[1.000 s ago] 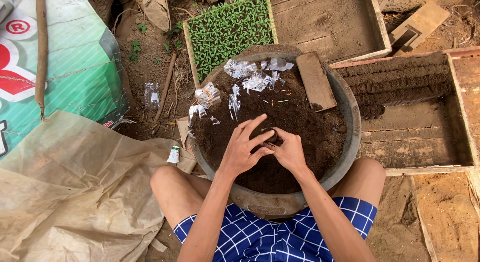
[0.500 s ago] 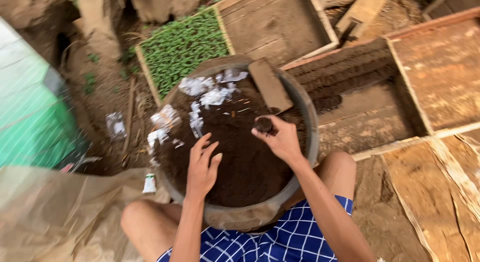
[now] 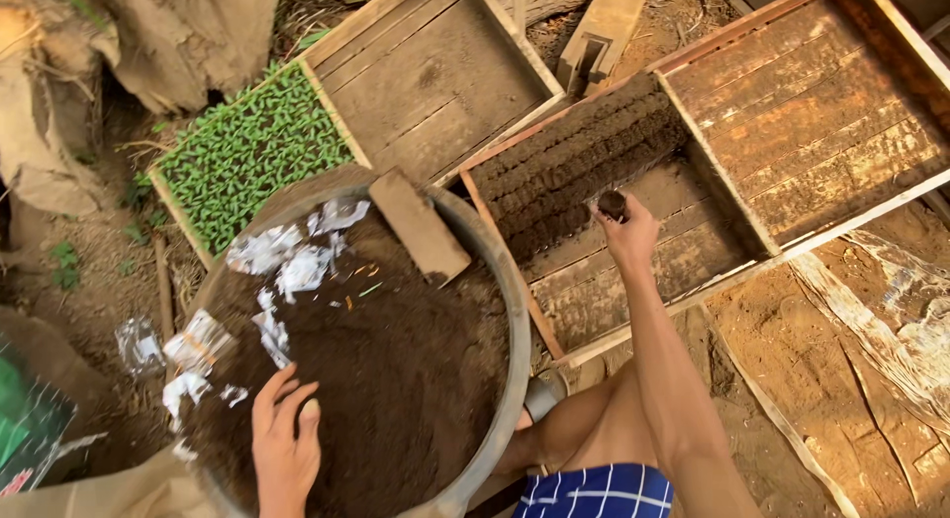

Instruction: The person sits cross-legged and repeatedly scoops soil from a basin, wraps it around seeds from small packets, and places the formed soil balls into a wooden tray. The person continues this process throughout the clip.

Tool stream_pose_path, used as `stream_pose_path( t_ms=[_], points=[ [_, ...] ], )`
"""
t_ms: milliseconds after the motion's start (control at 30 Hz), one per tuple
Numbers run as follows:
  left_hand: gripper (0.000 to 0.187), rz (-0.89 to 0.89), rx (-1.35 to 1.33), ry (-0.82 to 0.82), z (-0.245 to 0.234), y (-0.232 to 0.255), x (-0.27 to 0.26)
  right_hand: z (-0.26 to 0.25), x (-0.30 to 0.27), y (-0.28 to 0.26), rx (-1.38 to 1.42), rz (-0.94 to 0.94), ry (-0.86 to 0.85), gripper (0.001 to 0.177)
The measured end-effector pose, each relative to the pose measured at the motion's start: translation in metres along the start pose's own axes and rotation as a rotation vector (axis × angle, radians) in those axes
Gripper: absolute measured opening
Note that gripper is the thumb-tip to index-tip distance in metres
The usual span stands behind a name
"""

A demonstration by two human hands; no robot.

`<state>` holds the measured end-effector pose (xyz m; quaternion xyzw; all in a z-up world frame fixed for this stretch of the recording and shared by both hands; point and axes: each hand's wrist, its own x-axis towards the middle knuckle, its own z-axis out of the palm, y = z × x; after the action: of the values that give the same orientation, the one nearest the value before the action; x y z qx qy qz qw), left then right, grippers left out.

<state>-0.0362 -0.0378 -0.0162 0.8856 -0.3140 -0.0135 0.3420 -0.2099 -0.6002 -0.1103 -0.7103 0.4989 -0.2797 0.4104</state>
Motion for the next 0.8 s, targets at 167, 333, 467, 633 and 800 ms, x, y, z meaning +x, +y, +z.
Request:
stream_pose_path(
  t_ms=[167,333,467,633,800],
  points=[
    [0.052,-0.166,0.122,0.018,0.016,-0.001,0.0,0.026,0.039,0.063,-0.033,0.124,-0.027,0.027],
    [0.054,-0.252,0.176,0.075,0.026,-0.01,-0.001,0.047,0.061,0.102,-0.095,0.232,-0.074,0.017],
    [0.05,-0.199,0.225,0.006,0.028,-0.058,-0.005,0.064,0.069,0.123,-0.173,0.178,-0.121,0.032],
    [0.049,-0.205,0.234,-0.024,0.029,-0.051,-0.005,0.067,0.058,0.122,-0.195,0.053,-0.155,0.057],
    [0.049,-0.209,0.235,0.049,0.03,-0.025,-0.005,0.06,0.048,0.111,-0.218,0.107,-0.169,0.07]
  ],
)
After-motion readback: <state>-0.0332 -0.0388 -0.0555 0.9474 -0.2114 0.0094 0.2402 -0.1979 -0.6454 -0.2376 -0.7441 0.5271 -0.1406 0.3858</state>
